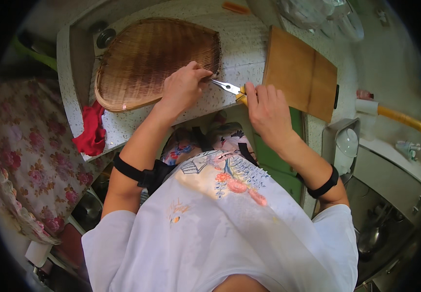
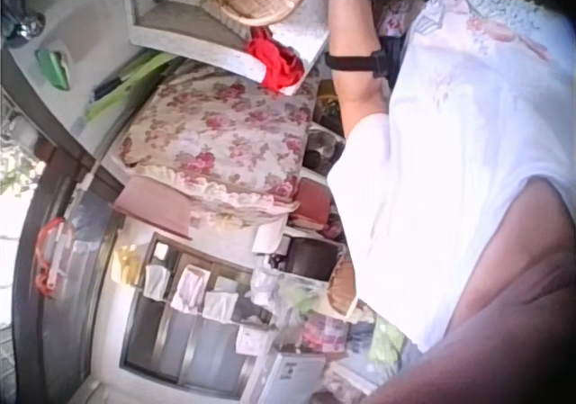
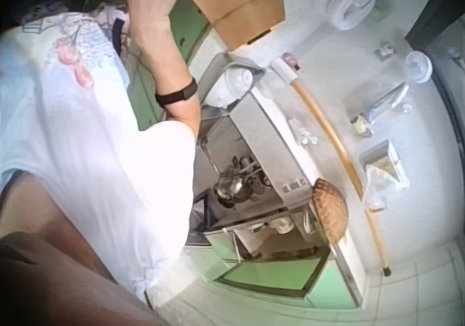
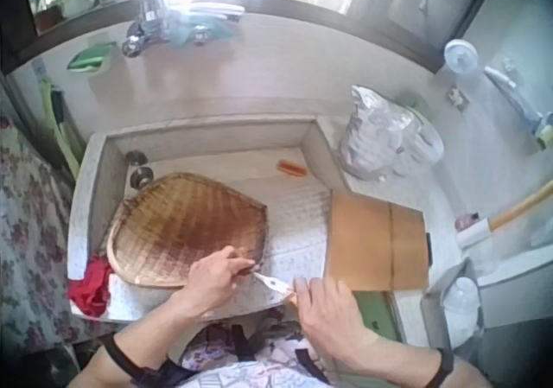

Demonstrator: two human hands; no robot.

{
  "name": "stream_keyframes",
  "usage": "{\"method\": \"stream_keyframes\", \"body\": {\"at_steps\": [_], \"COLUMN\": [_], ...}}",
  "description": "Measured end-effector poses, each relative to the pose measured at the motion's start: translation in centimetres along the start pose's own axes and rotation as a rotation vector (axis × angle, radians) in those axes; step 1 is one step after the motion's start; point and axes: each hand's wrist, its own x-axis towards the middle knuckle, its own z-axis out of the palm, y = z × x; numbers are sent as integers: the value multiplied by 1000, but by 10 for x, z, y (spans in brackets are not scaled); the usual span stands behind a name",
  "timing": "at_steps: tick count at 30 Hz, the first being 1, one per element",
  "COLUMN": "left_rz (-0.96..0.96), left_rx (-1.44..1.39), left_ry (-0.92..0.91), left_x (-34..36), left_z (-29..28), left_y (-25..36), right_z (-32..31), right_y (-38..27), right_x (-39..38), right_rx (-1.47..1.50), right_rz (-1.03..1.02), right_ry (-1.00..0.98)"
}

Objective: The person repairs a wicker basket by using pliers to trim and manipulate broken wicker strands along the rim and weave.

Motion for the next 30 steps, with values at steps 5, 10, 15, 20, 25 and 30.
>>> {"method": "stream_keyframes", "body": {"at_steps": [5,10,15,20,25,30], "left_rz": [-30,-73,-102,-44,-44,92], "left_rx": [23,-157,-333,-308,-201,-28], "left_ry": [-11,-108,-329,-79,36,132], "left_x": [11,23,26,31,26,6], "left_z": [-8,-24,-45,-40,-17,15], "left_y": [-2,-20,-3,0,3,12], "right_z": [15,42,53,61,71,43], "right_y": [16,15,-1,-7,13,21], "right_x": [8,-2,11,10,-8,-20], "right_rx": [-61,1061,1465,1708,1639,2120], "right_rz": [3,444,495,578,670,726], "right_ry": [129,-21,-103,91,-453,-845]}}
